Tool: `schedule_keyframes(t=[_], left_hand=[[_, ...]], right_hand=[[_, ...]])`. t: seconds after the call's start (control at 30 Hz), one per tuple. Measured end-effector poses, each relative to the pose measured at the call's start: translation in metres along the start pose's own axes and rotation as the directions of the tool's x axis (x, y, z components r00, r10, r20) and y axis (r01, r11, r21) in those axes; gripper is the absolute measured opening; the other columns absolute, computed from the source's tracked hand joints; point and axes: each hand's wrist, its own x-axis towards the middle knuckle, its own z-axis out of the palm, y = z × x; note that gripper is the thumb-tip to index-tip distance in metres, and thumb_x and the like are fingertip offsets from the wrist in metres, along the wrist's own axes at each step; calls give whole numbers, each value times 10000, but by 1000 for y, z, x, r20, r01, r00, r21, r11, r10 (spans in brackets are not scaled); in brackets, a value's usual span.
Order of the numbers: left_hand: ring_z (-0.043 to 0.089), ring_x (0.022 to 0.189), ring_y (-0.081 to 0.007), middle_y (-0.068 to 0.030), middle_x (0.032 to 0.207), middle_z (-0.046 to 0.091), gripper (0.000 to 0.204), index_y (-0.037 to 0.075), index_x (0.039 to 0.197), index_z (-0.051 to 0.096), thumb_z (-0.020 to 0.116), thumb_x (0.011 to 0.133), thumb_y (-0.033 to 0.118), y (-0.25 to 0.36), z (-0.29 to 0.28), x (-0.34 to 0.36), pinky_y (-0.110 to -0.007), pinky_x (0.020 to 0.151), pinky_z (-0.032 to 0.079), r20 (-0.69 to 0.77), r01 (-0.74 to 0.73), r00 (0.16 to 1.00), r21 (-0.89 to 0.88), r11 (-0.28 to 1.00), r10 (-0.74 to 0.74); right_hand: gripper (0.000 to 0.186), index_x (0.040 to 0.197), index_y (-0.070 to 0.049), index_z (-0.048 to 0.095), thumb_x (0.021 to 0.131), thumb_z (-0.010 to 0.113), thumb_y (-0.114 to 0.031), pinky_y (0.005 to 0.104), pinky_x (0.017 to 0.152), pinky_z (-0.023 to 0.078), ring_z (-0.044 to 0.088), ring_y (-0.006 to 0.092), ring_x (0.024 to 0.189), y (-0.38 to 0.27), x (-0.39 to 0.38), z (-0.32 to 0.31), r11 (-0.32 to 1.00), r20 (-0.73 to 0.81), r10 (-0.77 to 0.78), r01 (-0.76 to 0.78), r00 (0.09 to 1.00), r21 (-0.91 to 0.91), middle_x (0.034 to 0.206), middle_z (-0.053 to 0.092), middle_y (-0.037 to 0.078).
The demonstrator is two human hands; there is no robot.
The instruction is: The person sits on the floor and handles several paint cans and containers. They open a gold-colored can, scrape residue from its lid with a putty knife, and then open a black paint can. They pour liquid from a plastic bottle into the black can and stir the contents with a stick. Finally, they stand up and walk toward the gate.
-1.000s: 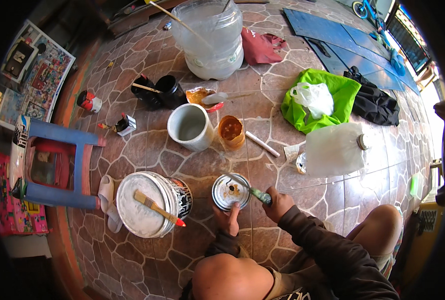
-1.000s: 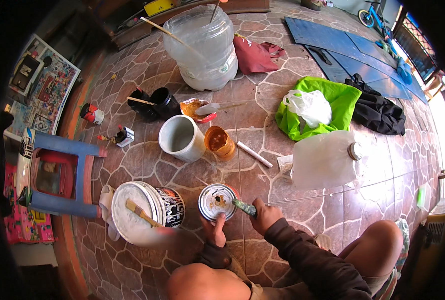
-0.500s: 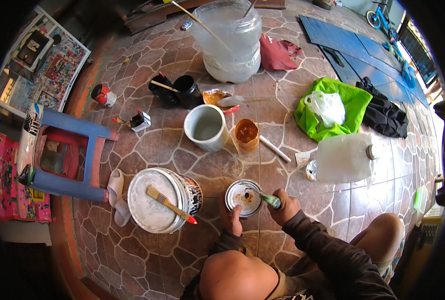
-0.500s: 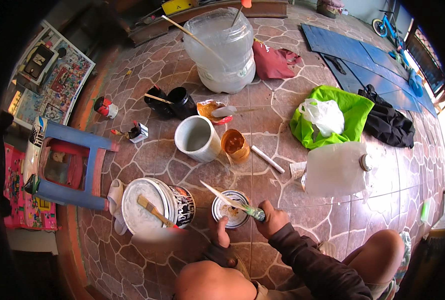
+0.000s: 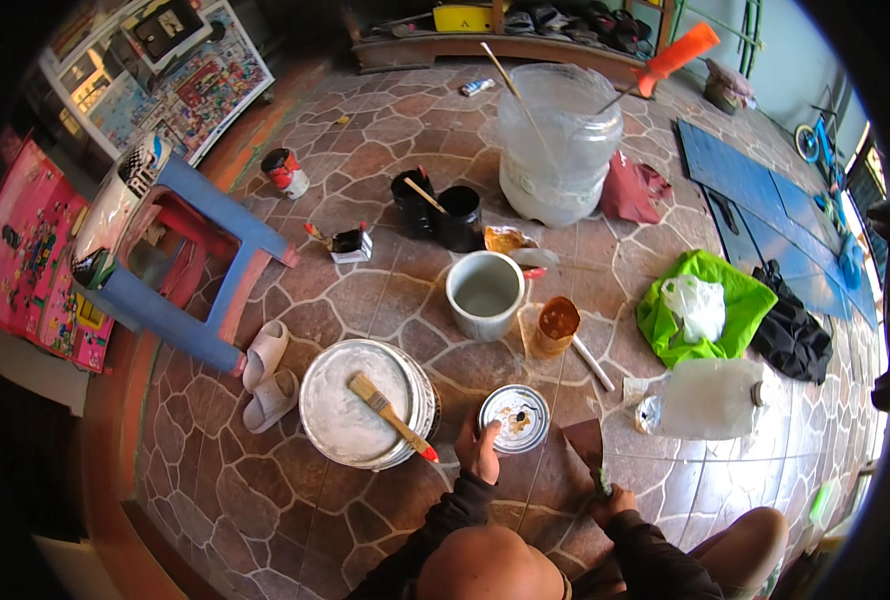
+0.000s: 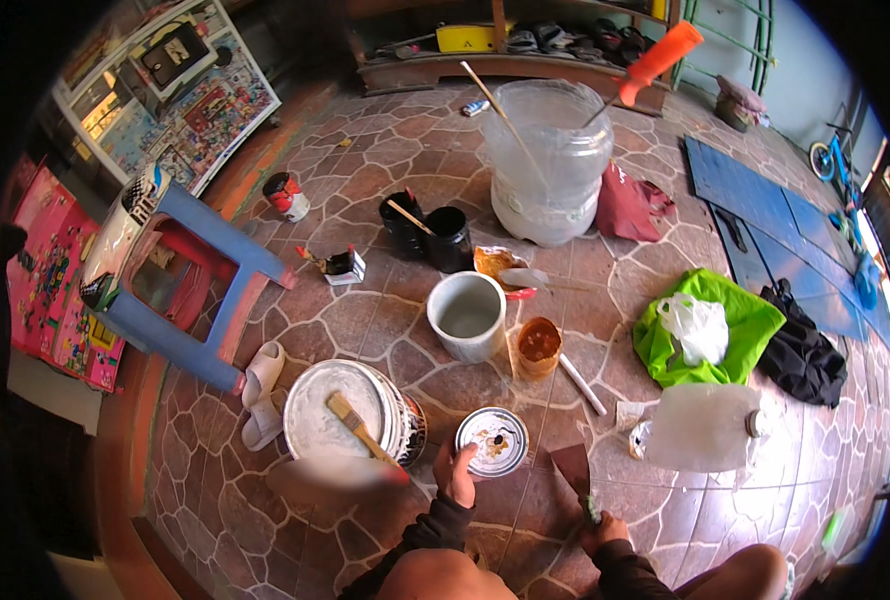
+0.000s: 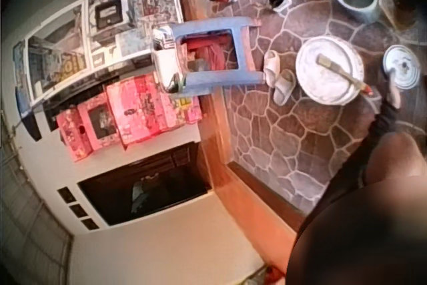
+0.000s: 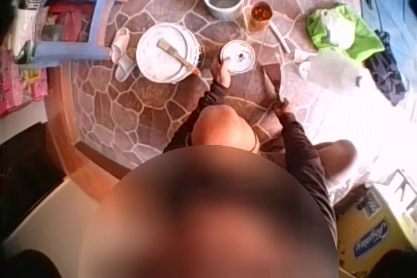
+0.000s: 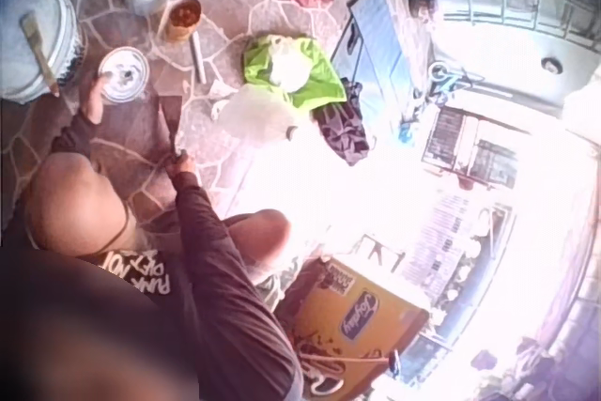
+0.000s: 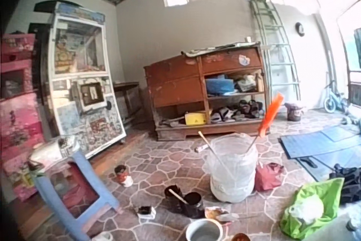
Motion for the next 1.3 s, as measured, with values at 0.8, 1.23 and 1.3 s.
schedule_keyframes(t=[0.8,1.23,1.3], left_hand=[[351,547,-70,35,552,407,367,39,659,520,782,829,232,31,-132,-85,-269,503,311,-234,-38,944,626,779,234],[450,1247,-243,-171,1341,453,1019,90,1456,173,849,697,17,27,-165,-20,-389,911,507,-118,-228,930,555,800,348],[503,1224,-263,-184,1372,461,988,63,1436,205,845,688,-15,18,-174,-2,-418,951,508,-15,-259,950,526,810,313]], right_hand=[[632,1340,-75,482,797,734,-279,444,974,502,572,307,1188,-212,54,-10,-133,-156,-352,115,923,984,1355,532,110],[694,1292,-135,559,921,350,-683,412,503,500,671,309,919,-226,59,-20,-495,194,-445,-420,874,760,1154,664,91],[679,1294,-139,557,921,369,-674,421,524,520,672,303,918,-222,60,-20,-514,139,-493,-416,859,750,1137,666,84]])
